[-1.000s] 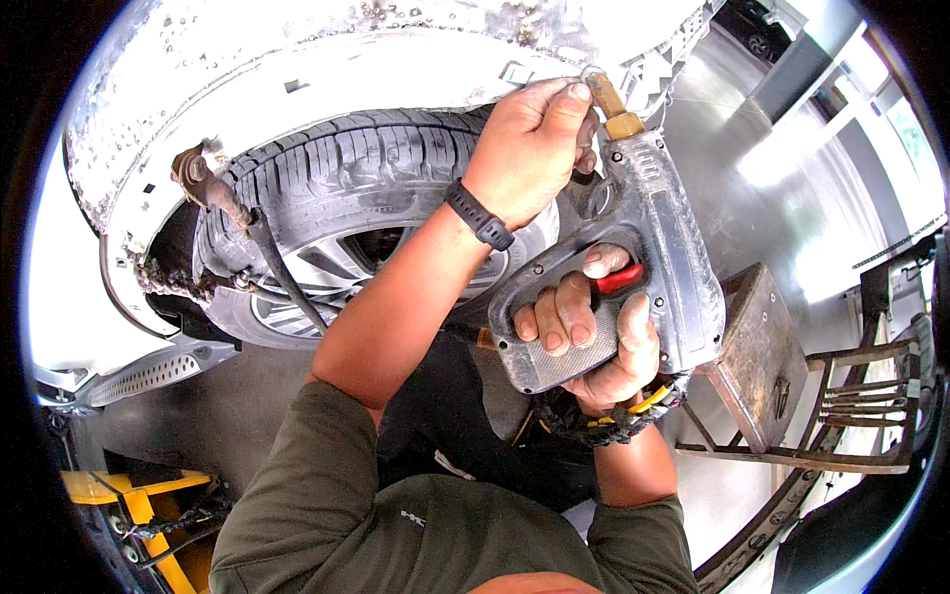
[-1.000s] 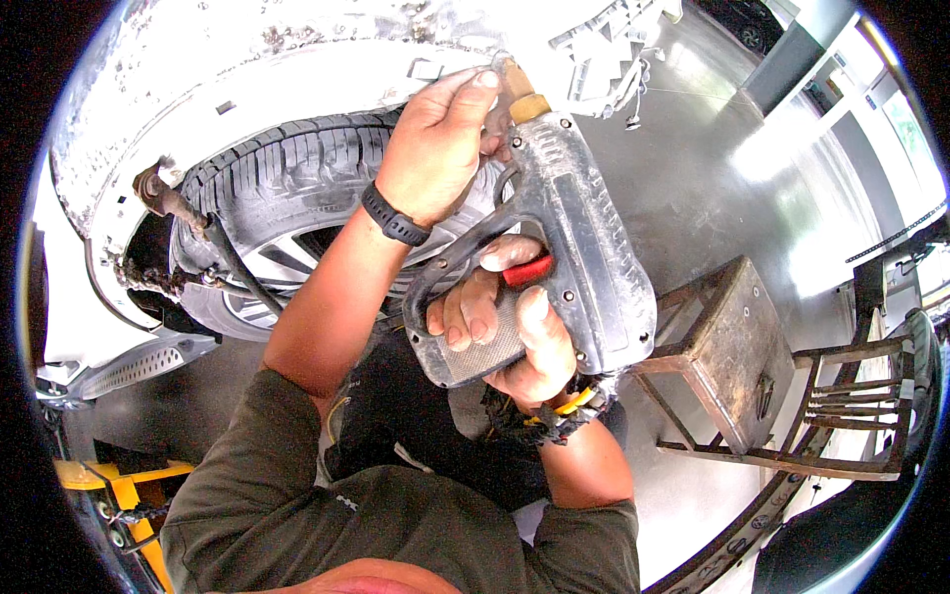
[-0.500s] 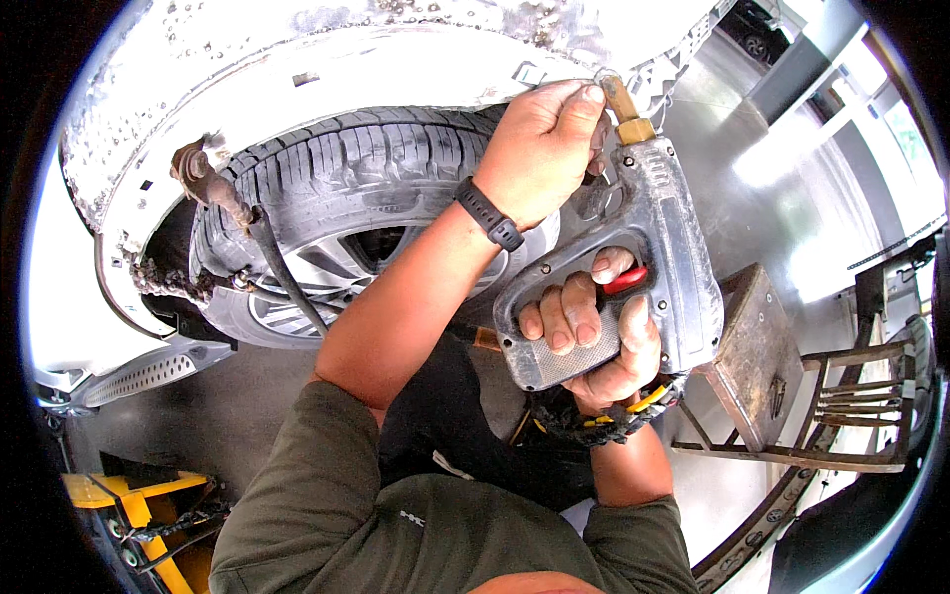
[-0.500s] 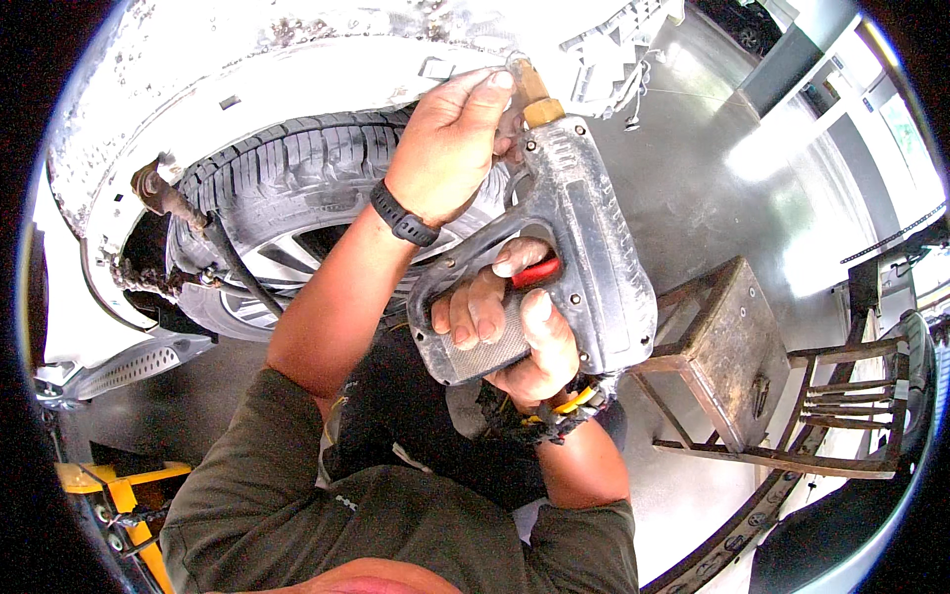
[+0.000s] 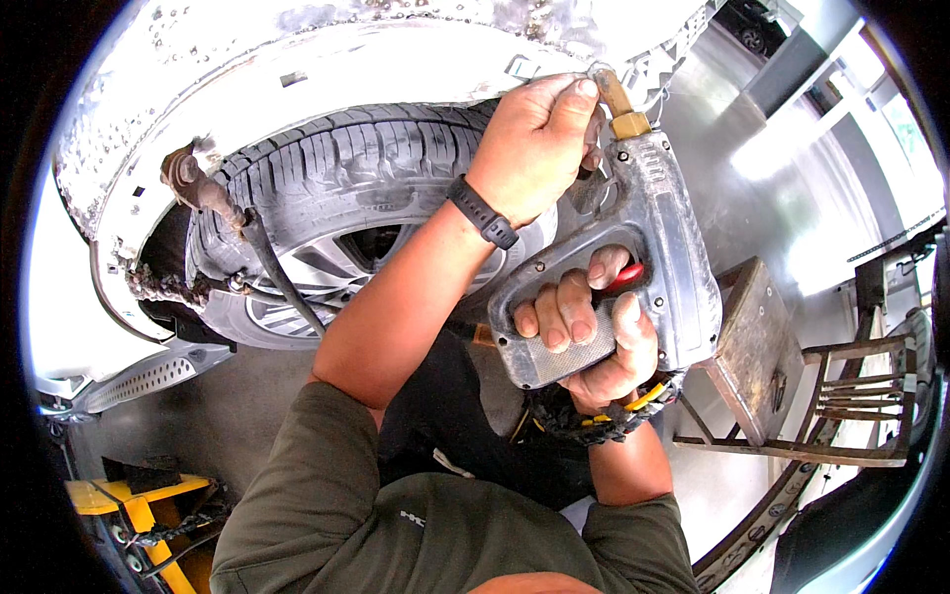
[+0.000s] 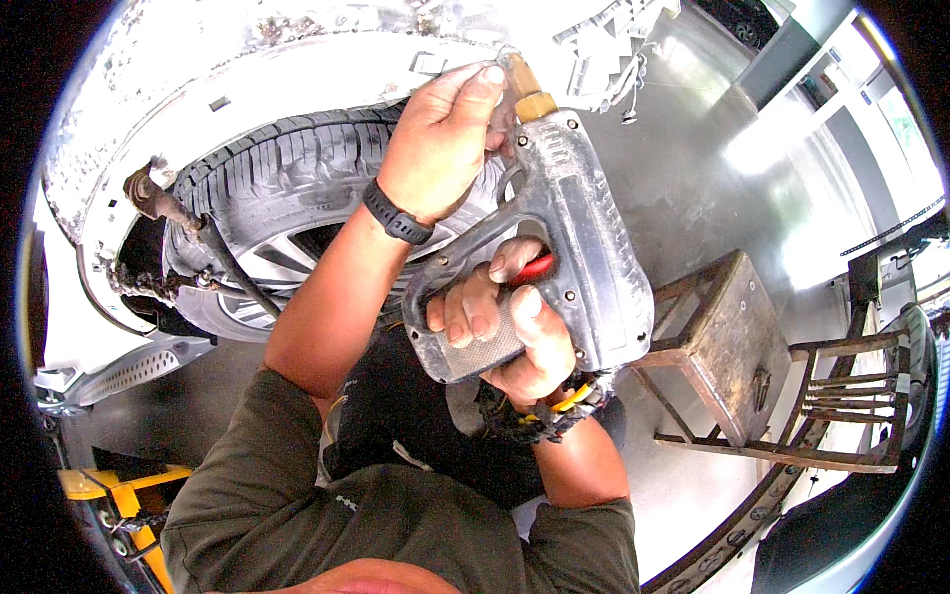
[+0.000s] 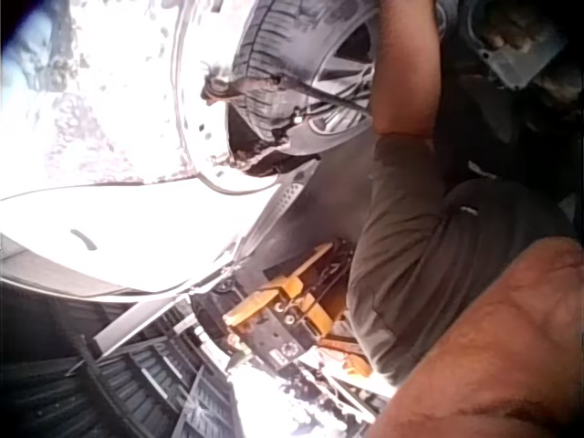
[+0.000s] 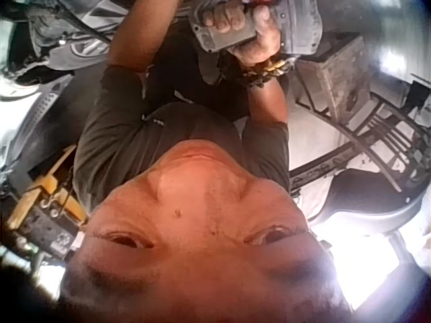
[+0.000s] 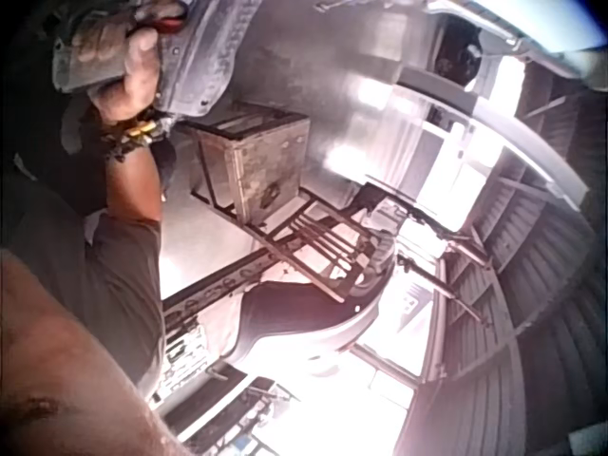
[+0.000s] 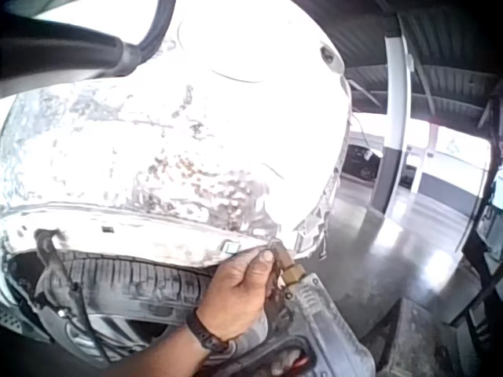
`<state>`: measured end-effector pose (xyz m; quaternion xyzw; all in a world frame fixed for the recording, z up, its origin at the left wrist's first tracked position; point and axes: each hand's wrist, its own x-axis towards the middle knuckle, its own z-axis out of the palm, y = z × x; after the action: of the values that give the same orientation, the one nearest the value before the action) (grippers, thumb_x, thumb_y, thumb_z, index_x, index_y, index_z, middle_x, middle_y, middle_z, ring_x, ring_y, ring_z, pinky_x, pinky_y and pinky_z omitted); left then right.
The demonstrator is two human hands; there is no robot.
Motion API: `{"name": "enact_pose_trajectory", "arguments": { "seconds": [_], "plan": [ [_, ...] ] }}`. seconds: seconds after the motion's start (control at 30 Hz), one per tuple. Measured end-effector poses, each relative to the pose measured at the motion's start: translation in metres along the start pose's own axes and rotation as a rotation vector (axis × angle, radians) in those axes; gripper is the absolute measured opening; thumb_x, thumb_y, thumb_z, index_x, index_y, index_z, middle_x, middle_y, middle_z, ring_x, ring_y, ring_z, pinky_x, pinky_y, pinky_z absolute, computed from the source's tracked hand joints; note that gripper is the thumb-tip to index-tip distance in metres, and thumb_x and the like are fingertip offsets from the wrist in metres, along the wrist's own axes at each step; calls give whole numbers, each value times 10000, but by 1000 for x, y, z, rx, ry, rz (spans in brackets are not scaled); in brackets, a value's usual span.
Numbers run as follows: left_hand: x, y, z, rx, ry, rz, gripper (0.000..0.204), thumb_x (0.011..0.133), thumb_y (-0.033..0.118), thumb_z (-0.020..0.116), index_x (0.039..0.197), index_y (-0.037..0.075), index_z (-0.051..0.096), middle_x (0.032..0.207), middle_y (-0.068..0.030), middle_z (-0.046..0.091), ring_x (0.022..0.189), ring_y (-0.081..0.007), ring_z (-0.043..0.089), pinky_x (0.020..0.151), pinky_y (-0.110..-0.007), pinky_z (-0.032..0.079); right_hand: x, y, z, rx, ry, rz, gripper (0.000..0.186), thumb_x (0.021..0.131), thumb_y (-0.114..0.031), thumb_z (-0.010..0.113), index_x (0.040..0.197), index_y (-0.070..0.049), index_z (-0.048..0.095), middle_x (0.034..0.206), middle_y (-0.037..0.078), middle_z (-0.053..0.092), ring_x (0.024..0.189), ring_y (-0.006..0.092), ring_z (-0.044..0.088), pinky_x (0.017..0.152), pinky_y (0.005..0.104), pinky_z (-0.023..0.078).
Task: The person welds metal rings onto a car fender using a spot welding gun, passes a metal rod through the rings to pull out dents with a slide hammer, and taps the panel with a hammer.
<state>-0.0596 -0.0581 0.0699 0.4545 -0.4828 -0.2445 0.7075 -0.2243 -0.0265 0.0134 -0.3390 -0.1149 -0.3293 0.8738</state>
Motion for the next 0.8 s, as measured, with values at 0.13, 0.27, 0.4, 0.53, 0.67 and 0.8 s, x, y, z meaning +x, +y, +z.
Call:
{"name": "enact_pose_trajectory", "arguments": {
  "seconds": [0.13,0.27,0.4,0.53,0.67,0.8],
  "plan": [
    [1,-1,-5,3,-75,-8,375,1060,352,530,1153,17,672,860,31,625,760,-53,568,660,-244,504,-2,1,2,-14,27,-4,339,958,-384,685,1066,-135,481,709,14,501,694,215,558,783,444,462],
    [-1,1,5,215,134,226,376,1077,279,495,839,6,597,695,-2,567,642,-90,536,612,-275,467,-3,4,2,-57,31,-23,339,973,-371,663,1132,-131,484,718,16,495,707,208,559,796,447,469],
    [-1,-2,0,-26,53,33,372,1078,285,490,839,19,592,701,1,563,641,-91,527,613,-270,461,-2,10,1,-40,14,-45,411,987,-355,637,1288,-130,472,726,19,494,713,200,555,801,440,469],
    [-1,2,-2,-79,-15,-39,334,1055,311,541,1172,25,666,894,38,596,759,-67,541,688,-252,497,-2,10,2,-17,-29,-73,457,986,-362,630,1348,-138,463,726,16,488,707,192,542,794,437,465],
    [-13,12,0,-353,-9,-201,326,1062,223,451,1083,-46,634,750,-2,507,664,-91,465,620,-262,438,-13,5,-2,31,-54,-64,467,973,-373,642,1335,-143,459,731,21,492,708,200,541,782,440,457],
    [-35,10,-13,-461,-77,-328,353,1046,165,412,1208,-79,609,848,-24,508,741,-125,440,726,-316,424,-30,-9,-2,45,-44,-34,418,965,-350,662,1282,-151,477,722,23,500,703,208,553,780,442,459]
  ]
}}
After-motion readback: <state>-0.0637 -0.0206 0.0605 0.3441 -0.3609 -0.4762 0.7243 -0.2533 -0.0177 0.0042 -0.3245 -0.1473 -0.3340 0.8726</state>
